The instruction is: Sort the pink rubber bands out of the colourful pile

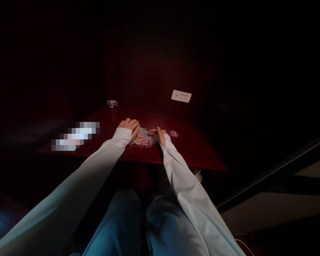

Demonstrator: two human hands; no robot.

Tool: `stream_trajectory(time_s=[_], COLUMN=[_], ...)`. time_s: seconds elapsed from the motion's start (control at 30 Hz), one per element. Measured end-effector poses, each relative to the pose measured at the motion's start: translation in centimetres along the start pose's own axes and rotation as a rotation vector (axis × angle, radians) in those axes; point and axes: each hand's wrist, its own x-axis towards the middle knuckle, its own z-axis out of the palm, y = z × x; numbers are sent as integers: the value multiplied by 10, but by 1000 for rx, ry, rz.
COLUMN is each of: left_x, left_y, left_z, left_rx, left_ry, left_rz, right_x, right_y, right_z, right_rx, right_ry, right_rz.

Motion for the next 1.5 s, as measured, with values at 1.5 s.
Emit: stream_trajectory(time_s=[1.5], left_x=[1], left_y=[2], left_z=[2], left_rx=[-5], left_ry=[-1], left_rz=[22], right_x=[-2], right_y=[-1], right_z=[5], right_rx=[-209], right_ry=[-42], right_rz=[-41])
